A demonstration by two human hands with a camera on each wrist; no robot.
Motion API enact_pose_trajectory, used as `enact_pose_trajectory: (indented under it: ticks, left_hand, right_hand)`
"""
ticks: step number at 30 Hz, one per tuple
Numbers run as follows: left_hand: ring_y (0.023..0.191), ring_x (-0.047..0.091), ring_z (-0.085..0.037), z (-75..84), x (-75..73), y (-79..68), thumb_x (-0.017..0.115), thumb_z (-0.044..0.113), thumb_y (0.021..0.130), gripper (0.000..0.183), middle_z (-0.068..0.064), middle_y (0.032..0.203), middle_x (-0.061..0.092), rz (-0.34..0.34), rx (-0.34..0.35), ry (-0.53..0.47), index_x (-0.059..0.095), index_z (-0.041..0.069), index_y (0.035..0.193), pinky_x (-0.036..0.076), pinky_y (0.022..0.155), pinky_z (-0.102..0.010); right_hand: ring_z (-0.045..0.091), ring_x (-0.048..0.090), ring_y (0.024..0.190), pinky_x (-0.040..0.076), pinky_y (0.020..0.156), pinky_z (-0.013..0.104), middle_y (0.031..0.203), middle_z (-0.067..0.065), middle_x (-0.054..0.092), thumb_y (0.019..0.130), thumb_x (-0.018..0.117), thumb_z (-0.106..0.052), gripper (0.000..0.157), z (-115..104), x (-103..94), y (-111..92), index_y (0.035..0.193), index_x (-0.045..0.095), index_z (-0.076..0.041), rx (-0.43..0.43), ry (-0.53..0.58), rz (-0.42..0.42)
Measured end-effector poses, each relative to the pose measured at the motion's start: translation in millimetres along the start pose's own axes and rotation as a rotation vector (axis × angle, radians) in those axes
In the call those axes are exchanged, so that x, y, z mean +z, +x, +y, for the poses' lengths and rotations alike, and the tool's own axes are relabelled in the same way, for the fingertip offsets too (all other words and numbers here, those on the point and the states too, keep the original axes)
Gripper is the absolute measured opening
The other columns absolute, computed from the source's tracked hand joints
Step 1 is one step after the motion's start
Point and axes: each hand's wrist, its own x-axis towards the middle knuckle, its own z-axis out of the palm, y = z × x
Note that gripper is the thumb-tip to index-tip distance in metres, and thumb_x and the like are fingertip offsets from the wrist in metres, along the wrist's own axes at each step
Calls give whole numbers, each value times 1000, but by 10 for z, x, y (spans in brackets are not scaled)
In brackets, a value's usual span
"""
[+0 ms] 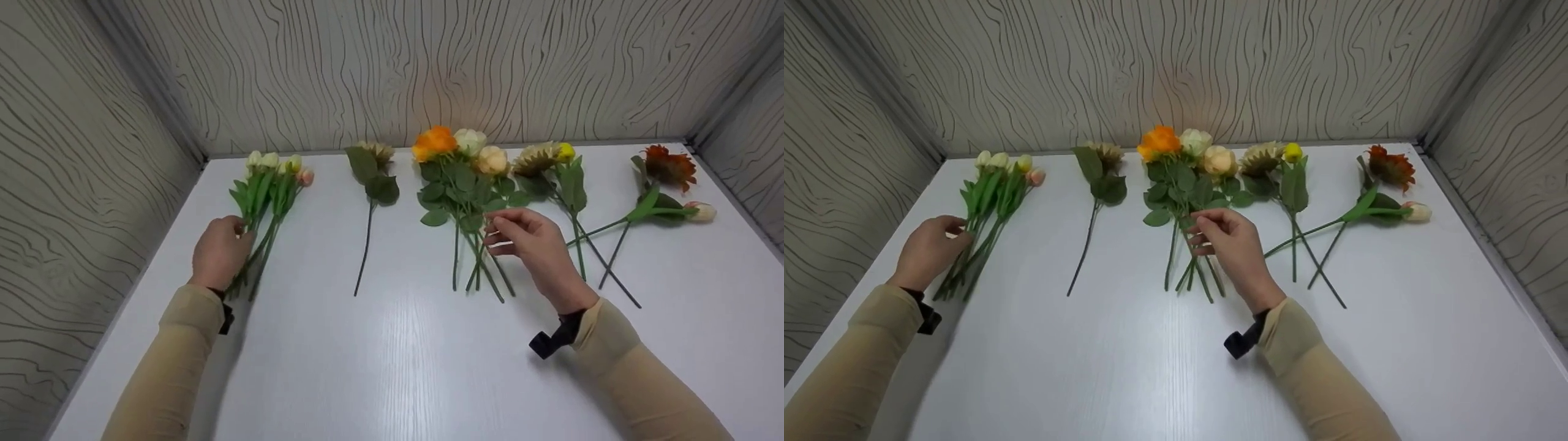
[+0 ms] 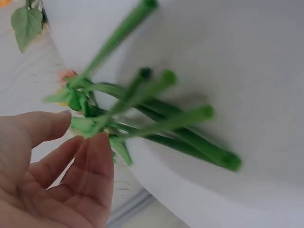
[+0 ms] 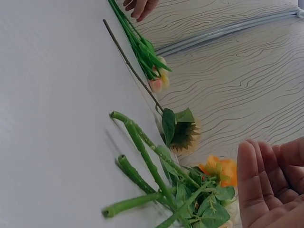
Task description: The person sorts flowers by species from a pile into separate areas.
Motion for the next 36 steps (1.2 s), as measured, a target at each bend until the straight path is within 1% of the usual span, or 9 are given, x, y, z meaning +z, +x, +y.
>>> enact_pose_trajectory:
  ticks: [3,8,12,16,19,22,25,29,36]
  left_hand:
    - [118,56,-46,235,107,8,59,17,103,42,-30,130,57,45,103,39,58,-8,136,46,97,-60]
    - [123,55,-39,824,394,-103,66,20,102,41,-21,135,58,72,336,61,60,1,138,47,100,-54]
    - [125,56,-31,1333,673,-287,69,23,100,42,-13,135,60,31,546,105,62,7,138,47,104,-46]
    - [128,55,-29,1799,952,-518,70,27,100,43,-10,138,60,-17,760,174,62,11,139,43,110,-43]
    - [129,55,-26,2114,1169,-694,69,29,100,43,-9,139,60,-33,909,206,62,14,140,41,112,-41]
    - [131,53,-22,2387,1396,-862,66,32,101,43,-5,142,58,-62,1018,227,60,17,142,37,115,-38]
    - [133,50,-19,2583,1605,-999,62,36,103,46,-3,145,55,-97,1086,246,57,19,145,34,117,-35]
    - [134,49,-17,2753,1811,-1117,60,39,104,47,0,148,53,-121,1123,257,55,21,147,31,117,-31]
    - [134,50,-15,2859,1916,-1149,61,38,103,45,2,147,54,-158,1110,217,57,23,146,30,117,-28]
  right_hand:
    - [27,69,102,60,86,36,121,25,62,105,61,-32,46,27,-132,24,133,58,5,31,-56,22]
    - [21,67,103,59,84,31,124,18,64,105,60,-38,50,4,-574,87,135,57,2,132,-212,68]
    - [15,66,101,58,83,29,123,13,65,104,57,-47,60,-57,-1104,125,139,54,2,250,-379,102]
    - [15,67,92,58,77,30,112,10,70,101,58,-53,66,-90,-1583,127,135,58,4,344,-576,125]
    - [18,68,86,57,72,33,99,8,73,100,59,-53,64,-82,-1807,96,125,66,6,387,-703,140]
    - [20,68,81,52,69,35,87,4,73,99,61,-51,57,-55,-1905,73,110,73,4,424,-776,154]
    - [20,68,74,47,66,36,77,2,72,98,63,-49,52,-18,-1921,89,97,74,1,447,-796,168]
    - [18,66,69,47,63,34,72,1,70,97,65,-47,49,36,-1914,120,92,74,1,454,-758,192]
    - [11,58,62,52,59,29,70,-3,67,96,69,-38,33,128,-1912,133,90,78,-6,484,-537,261]
